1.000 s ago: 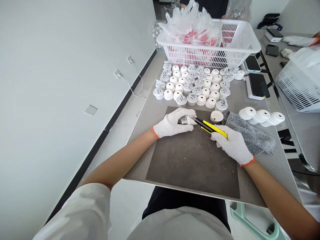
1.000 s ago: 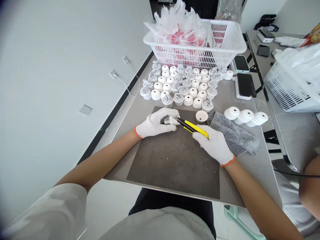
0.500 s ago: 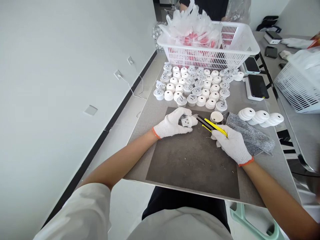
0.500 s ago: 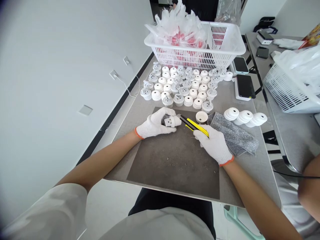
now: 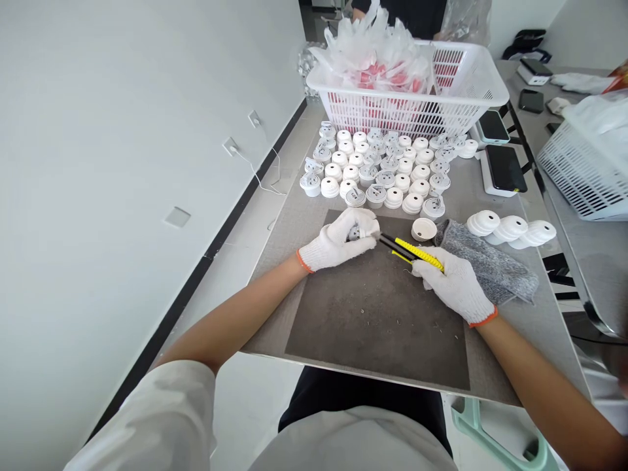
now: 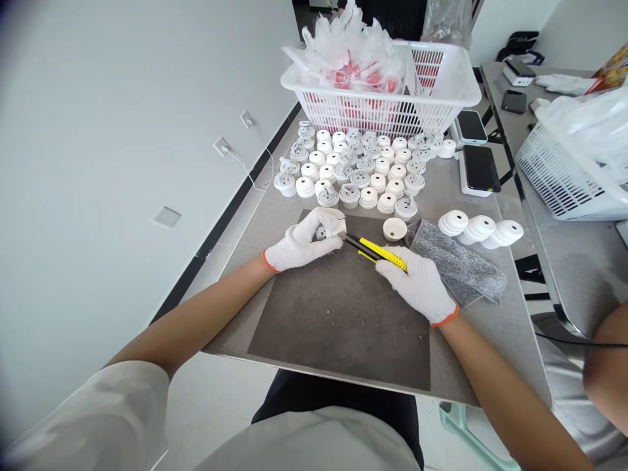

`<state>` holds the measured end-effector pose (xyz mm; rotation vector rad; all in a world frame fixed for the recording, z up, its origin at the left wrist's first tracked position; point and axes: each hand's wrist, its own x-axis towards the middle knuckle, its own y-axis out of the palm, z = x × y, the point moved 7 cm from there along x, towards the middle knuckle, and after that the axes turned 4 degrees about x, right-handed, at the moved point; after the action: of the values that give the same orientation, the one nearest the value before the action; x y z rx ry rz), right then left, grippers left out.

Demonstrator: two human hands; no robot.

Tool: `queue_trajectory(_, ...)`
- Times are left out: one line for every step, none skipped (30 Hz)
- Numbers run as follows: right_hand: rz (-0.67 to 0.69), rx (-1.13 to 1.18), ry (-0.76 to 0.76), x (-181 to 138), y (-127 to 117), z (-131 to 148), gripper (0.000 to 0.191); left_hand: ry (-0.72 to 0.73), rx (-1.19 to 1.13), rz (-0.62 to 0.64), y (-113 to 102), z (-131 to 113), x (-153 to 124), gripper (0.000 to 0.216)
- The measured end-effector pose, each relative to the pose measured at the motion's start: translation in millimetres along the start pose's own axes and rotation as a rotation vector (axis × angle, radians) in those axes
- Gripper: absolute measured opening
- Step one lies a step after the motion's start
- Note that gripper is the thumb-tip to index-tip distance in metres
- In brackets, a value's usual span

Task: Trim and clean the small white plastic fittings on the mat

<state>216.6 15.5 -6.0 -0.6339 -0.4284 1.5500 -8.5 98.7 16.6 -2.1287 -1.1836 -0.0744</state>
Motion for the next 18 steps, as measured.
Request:
queue_trajectory(0.004, -0.014, -0.018, -0.1, 0.4, 1.1, 0.043, -0.047, 0.026, -0.008, -1.0, 2.1, -0.5, 0.035)
queue_trajectory(0.001, -0.021, -0.029, -0.2, 0.4, 1.9, 0.044, -0.095, 0.057, -0.011, -1.9, 4.1, -1.1, 0.044)
queue_trajectory(-0.008, -0.021, -0.029, -0.3, 0.0, 2.1, 0.043, -0.139, 0.085, -0.008, -2.7, 5.8, -1.7, 0.051)
queue_trajectory(-0.018, -0.013, -0.021, -0.5, -0.6, 1.8, 0.043, -0.170, 0.104, -0.002, -3.2, 7.0, -2.1, 0.054)
queue_trajectory(-0.028, -0.002, -0.008, -0.7, -1.1, 1.2, 0.042, -0.183, 0.112, 0.007, -3.4, 7.5, -2.2, 0.055)
queue_trajectory(-0.034, 0.007, 0.002, -0.9, -1.3, 0.6, 0.042, -0.179, 0.108, 0.014, -3.4, 7.4, -2.0, 0.055)
queue_trajectory(-0.038, 0.014, 0.009, -1.1, -1.3, 0.2, 0.043, -0.164, 0.099, 0.016, -3.6, 7.2, -1.6, 0.055)
queue_trajectory(-0.043, 0.022, 0.014, -1.3, -1.4, -0.3, 0.043, -0.140, 0.086, 0.014, -3.8, 6.8, -1.0, 0.054)
queue_trajectory(-0.049, 0.035, 0.019, -1.5, -1.5, -0.9, 0.045, -0.113, 0.073, 0.007, -4.2, 6.5, -0.5, 0.052)
queue_trajectory(-0.060, 0.052, 0.026, -1.7, -1.9, -1.7, 0.046, -0.088, 0.060, 0.001, -4.4, 6.5, 0.0, 0.051)
queue_trajectory(-0.071, 0.075, 0.035, -1.9, -2.4, -2.6, 0.047, -0.065, 0.047, 0.000, -4.2, 6.4, 0.3, 0.049)
queue_trajectory(-0.080, 0.098, 0.042, -2.1, -2.8, -3.2, 0.047, -0.046, 0.035, 0.003, -3.7, 6.2, 0.5, 0.048)
queue_trajectory(-0.084, 0.116, 0.046, -2.2, -3.0, -3.2, 0.048, -0.032, 0.023, 0.006, -3.1, 5.9, 0.6, 0.047)
queue_trajectory(-0.082, 0.123, 0.046, -2.3, -3.1, -2.7, 0.048, -0.024, 0.011, 0.011, -2.3, 5.5, 0.6, 0.046)
queue_trajectory(-0.075, 0.118, 0.043, -2.3, -2.9, -1.8, 0.048, -0.024, 0.000, 0.015, -1.6, 5.2, 0.4, 0.046)
queue_trajectory(-0.065, 0.105, 0.039, -2.3, -2.6, -0.7, 0.048, -0.032, -0.015, 0.014, -1.1, 5.2, 0.2, 0.046)
queue_trajectory(-0.060, 0.085, 0.034, -2.4, -2.7, 0.1, 0.048, -0.049, -0.032, 0.005, -1.0, 5.5, -0.2, 0.046)
queue_trajectory(-0.066, 0.058, 0.030, -2.6, -3.4, 0.7, 0.048, -0.075, -0.044, -0.011, -1.4, 6.4, -0.7, 0.045)
